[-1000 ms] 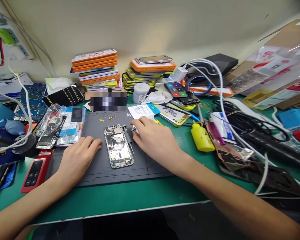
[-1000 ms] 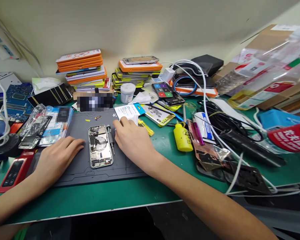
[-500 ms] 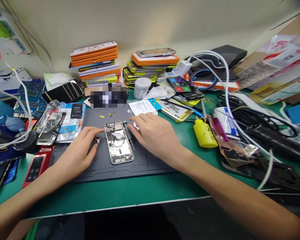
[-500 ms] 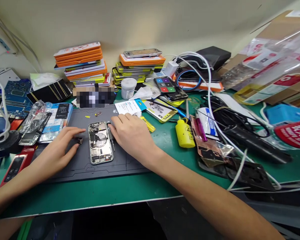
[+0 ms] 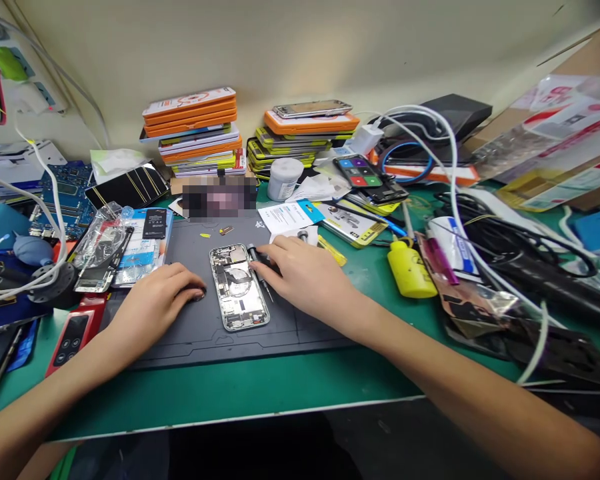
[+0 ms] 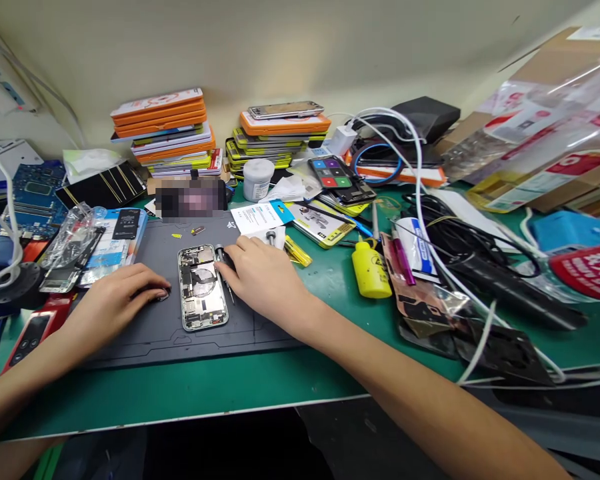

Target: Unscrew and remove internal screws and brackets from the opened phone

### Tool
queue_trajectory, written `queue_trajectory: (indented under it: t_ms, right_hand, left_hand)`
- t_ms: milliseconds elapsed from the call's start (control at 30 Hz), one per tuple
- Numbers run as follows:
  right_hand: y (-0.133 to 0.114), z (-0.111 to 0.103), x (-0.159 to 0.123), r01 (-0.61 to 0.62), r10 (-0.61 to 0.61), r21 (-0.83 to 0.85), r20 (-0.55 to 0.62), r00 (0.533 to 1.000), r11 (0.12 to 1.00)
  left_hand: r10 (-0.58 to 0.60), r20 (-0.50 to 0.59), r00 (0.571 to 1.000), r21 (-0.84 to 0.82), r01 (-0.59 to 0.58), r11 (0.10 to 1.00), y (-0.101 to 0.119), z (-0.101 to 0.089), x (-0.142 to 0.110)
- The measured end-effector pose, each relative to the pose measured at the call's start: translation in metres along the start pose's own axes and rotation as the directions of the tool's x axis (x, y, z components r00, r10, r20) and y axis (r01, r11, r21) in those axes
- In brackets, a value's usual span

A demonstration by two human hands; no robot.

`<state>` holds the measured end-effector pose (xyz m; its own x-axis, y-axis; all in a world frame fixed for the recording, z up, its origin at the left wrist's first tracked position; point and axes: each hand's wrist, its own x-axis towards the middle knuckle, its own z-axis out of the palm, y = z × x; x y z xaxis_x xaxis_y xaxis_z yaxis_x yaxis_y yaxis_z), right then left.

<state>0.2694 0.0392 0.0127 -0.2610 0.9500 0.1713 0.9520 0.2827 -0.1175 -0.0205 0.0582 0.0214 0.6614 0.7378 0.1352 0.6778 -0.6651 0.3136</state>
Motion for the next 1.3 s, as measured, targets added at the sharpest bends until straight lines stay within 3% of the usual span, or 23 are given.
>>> queue_trajectory:
  t_ms: [167, 467, 667, 833, 933, 1100, 1300]
  right_hand:
    - [-0.002, 0.0, 0.0, -0.009, 0.009, -0.001, 0.019, 1.0, 1.0]
    - [-0.002, 0.001, -0.001, -0.004, 0.005, -0.02, 0.025, 1.0, 1.0]
    - [-0.002, 0.001, -0.001, 0.0, 0.001, -0.033, 0.036, 0.999, 0.999]
    - [-0.003, 0.0, -0.001, 0.001, 0.001, -0.039, 0.046, 0.999, 0.999]
    - [-0.003, -0.001, -0.001, 0.001, 0.0, -0.039, 0.046, 0.999, 0.999]
    - [-0.003, -0.002, -0.001, 0.004, -0.003, -0.04, 0.032, 0.999, 0.999]
    - [-0.004, -0.004, -0.001, -0.004, 0.006, -0.034, 0.057, 0.998, 0.999]
  left_hand:
    - [0.028, -0.012, 1.0, -0.139, -0.03, 0.99, 0.002, 0.001, 0.0]
    - [0.164, -0.065, 0.984, 0.103, -0.157, 0.982, 0.01, 0.01, -0.003]
    - [0.211, -0.108, 0.972, 0.241, -0.18, 0.954, 0.01, 0.016, -0.004]
    - [0.142, -0.172, 0.975, 0.312, -0.083, 0.946, 0.01, 0.009, -0.004]
    - [0.045, -0.14, 0.989, 0.352, 0.007, 0.936, 0.007, 0.004, -0.004]
    - [0.007, -0.058, 0.998, 0.275, 0.009, 0.961, 0.001, 0.005, -0.004]
    - [-0.006, -0.083, 0.997, 0.267, 0.028, 0.963, 0.001, 0.002, -0.006]
